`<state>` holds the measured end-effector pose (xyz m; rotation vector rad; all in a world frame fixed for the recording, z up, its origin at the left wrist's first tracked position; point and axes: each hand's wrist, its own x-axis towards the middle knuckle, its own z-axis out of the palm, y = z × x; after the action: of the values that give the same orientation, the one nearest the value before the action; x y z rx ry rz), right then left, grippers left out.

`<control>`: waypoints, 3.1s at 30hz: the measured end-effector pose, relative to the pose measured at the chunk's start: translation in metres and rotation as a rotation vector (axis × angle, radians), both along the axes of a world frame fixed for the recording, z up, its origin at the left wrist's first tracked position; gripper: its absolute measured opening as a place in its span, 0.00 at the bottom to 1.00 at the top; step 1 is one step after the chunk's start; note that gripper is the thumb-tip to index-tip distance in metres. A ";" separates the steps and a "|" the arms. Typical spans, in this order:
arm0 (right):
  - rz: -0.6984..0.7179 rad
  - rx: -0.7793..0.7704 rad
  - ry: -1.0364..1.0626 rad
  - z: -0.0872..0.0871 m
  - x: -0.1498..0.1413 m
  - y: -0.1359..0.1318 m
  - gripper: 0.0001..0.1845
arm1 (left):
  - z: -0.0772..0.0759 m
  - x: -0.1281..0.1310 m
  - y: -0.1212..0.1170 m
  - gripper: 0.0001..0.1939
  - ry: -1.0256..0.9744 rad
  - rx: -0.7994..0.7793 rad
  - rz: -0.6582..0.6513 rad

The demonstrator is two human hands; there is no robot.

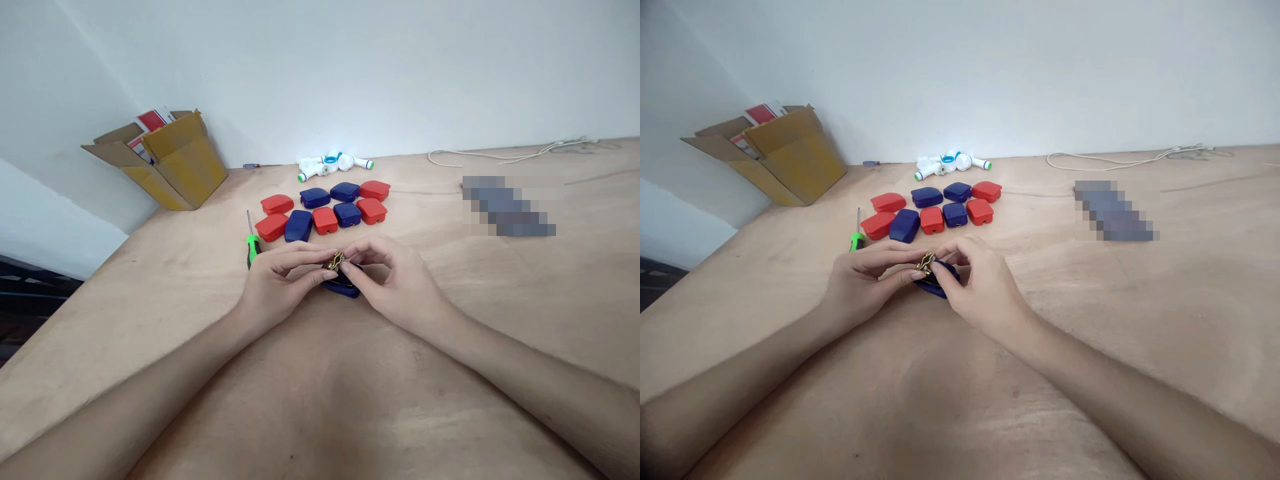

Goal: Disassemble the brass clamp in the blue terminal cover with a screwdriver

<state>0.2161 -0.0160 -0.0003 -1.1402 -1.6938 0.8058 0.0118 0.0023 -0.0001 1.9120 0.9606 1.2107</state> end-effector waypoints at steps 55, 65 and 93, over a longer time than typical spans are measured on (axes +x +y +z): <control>0.043 0.033 -0.106 0.004 0.003 0.002 0.06 | -0.001 -0.002 -0.001 0.13 0.019 0.021 0.014; 0.008 -0.026 -0.002 0.000 0.000 0.002 0.03 | 0.001 -0.001 -0.002 0.13 0.021 0.019 0.009; -0.015 0.030 -0.009 0.004 0.000 -0.002 0.05 | 0.003 -0.001 -0.003 0.13 0.045 0.034 0.016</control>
<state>0.2163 -0.0180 0.0041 -1.1366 -1.6969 0.7650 0.0111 -0.0002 0.0024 1.9692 0.9859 1.2051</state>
